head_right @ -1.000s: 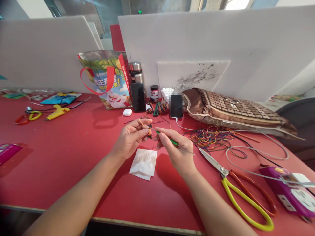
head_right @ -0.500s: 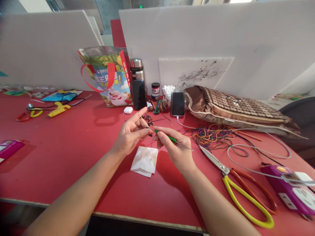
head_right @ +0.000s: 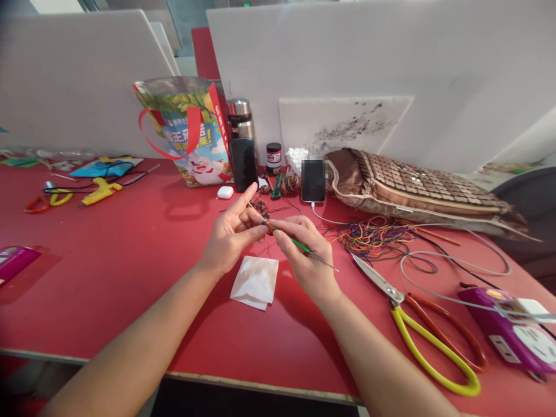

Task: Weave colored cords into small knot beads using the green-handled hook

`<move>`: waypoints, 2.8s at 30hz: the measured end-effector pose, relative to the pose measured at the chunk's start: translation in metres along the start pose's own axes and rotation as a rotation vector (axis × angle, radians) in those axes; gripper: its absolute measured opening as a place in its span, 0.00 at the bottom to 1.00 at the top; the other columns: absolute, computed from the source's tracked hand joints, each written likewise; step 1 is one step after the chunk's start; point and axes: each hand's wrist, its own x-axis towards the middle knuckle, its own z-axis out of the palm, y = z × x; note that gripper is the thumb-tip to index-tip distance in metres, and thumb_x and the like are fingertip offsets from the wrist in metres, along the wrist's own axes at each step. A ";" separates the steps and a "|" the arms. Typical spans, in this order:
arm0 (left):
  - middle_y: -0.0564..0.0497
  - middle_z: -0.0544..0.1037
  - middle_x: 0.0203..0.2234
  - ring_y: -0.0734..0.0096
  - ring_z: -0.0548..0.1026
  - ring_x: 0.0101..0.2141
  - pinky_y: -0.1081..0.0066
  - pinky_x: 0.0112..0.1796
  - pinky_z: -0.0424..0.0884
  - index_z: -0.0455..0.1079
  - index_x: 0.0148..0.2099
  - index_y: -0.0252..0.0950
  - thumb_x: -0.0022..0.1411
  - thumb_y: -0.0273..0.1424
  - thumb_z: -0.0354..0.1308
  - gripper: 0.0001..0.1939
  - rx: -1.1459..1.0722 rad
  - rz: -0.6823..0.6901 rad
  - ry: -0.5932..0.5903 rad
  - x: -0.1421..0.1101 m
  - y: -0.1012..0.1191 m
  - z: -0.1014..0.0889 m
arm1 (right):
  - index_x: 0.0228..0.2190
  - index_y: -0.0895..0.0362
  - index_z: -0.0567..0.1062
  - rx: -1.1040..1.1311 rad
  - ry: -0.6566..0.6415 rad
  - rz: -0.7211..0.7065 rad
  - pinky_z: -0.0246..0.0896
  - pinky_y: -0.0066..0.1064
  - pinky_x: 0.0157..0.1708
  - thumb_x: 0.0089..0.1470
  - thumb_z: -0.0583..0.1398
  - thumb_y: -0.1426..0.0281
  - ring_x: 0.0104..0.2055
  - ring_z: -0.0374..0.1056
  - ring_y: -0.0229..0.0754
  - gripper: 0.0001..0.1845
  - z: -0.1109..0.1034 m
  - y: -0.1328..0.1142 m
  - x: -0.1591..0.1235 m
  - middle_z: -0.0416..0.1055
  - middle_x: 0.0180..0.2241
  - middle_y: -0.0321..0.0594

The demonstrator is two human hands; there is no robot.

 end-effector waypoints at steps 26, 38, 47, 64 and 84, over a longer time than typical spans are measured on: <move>0.55 0.81 0.28 0.74 0.76 0.21 0.71 0.25 0.68 0.54 0.77 0.26 0.54 0.20 0.72 0.52 -0.120 -0.198 0.110 0.002 0.004 0.006 | 0.45 0.48 0.87 0.018 -0.025 0.056 0.70 0.32 0.31 0.63 0.66 0.72 0.28 0.70 0.35 0.12 0.001 0.009 0.000 0.78 0.30 0.35; 0.56 0.80 0.25 0.72 0.79 0.23 0.72 0.29 0.74 0.48 0.79 0.27 0.63 0.16 0.62 0.46 -0.196 -0.210 0.111 0.003 -0.001 0.007 | 0.45 0.51 0.87 0.078 0.009 0.161 0.71 0.35 0.32 0.63 0.66 0.68 0.28 0.72 0.38 0.11 0.004 0.013 -0.005 0.80 0.30 0.36; 0.56 0.79 0.27 0.73 0.77 0.23 0.71 0.27 0.68 0.46 0.80 0.30 0.60 0.19 0.64 0.51 -0.087 -0.106 0.052 0.001 -0.001 0.004 | 0.43 0.50 0.87 0.209 0.041 0.235 0.70 0.33 0.31 0.63 0.67 0.65 0.28 0.73 0.37 0.09 0.004 0.013 -0.005 0.81 0.30 0.36; 0.58 0.76 0.24 0.76 0.73 0.22 0.72 0.28 0.65 0.42 0.79 0.21 0.57 0.16 0.65 0.54 -0.262 -0.251 0.080 0.003 0.004 0.001 | 0.50 0.51 0.83 -0.029 -0.080 -0.004 0.72 0.33 0.34 0.68 0.62 0.70 0.32 0.72 0.38 0.13 0.004 0.010 -0.011 0.79 0.35 0.39; 0.59 0.78 0.25 0.76 0.72 0.22 0.70 0.29 0.65 0.46 0.79 0.26 0.50 0.24 0.75 0.62 -0.276 -0.168 0.026 -0.001 0.006 0.007 | 0.55 0.48 0.82 -0.143 0.010 -0.090 0.74 0.40 0.38 0.70 0.60 0.64 0.35 0.75 0.43 0.16 0.007 0.005 -0.013 0.81 0.39 0.42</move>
